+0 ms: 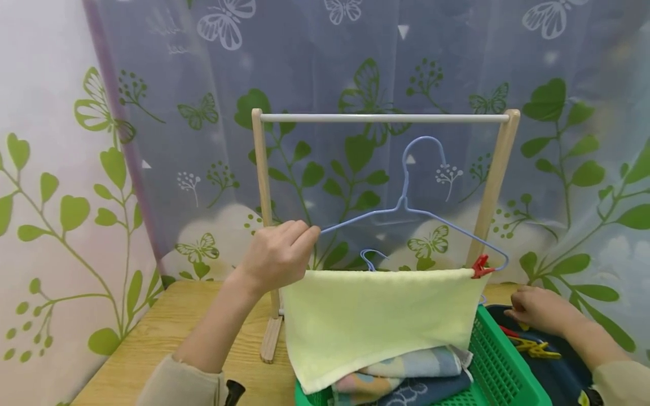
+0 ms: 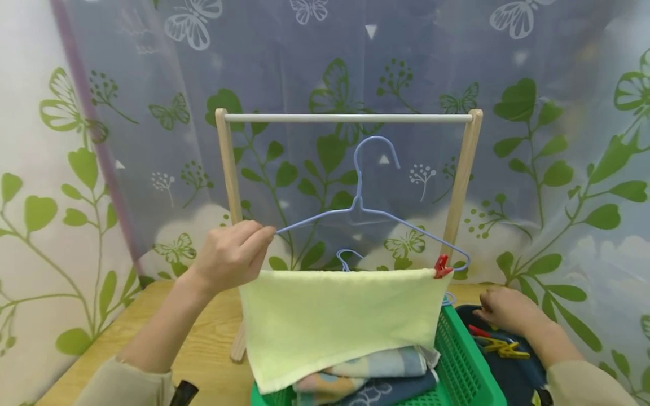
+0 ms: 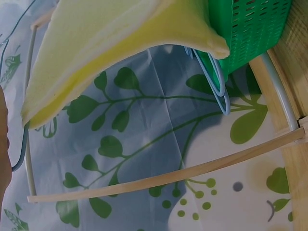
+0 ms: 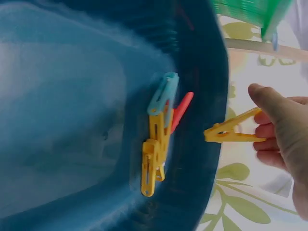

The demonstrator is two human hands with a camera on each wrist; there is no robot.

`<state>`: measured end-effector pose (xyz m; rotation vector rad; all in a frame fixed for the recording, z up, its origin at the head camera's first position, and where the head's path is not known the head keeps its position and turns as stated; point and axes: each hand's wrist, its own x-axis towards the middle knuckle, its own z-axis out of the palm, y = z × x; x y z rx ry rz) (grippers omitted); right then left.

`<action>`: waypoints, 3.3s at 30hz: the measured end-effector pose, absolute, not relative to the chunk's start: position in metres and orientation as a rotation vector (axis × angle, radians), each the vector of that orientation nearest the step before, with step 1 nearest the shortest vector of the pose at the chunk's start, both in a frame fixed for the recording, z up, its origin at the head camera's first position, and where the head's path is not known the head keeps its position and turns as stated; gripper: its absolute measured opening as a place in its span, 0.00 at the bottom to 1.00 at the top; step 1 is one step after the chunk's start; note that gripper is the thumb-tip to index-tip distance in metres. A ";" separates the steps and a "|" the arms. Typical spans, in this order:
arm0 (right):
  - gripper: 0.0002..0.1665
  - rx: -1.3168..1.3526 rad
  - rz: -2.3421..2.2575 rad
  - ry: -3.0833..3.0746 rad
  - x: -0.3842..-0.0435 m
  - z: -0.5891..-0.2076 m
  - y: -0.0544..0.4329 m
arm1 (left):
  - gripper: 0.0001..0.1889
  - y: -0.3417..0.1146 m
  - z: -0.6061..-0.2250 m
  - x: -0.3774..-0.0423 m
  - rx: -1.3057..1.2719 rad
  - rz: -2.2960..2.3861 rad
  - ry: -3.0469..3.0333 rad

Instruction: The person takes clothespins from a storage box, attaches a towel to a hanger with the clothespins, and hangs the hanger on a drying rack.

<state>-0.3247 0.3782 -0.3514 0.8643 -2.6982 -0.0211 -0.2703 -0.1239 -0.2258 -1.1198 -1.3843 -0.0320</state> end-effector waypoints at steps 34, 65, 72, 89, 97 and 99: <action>0.38 0.962 -0.051 -2.065 -0.285 -0.298 0.354 | 0.13 -0.123 -0.225 -0.271 -1.126 -0.030 -1.372; 0.30 1.149 0.062 -1.747 -0.231 -0.249 0.295 | 0.13 -0.125 -0.228 -0.270 -1.100 -0.001 -1.415; 0.26 1.264 0.238 -1.750 -0.224 -0.246 0.270 | 0.13 -0.125 -0.227 -0.269 -1.101 -0.001 -1.415; 0.17 1.459 0.384 -1.879 -0.226 -0.254 0.208 | 0.14 -0.124 -0.229 -0.270 -1.107 -0.011 -1.419; 0.18 1.429 0.407 -1.907 -0.230 -0.259 0.185 | 0.14 -0.124 -0.228 -0.269 -1.102 -0.007 -1.416; 0.19 1.414 0.427 -1.914 -0.230 -0.258 0.180 | 0.14 -0.125 -0.228 -0.269 -1.101 -0.007 -1.416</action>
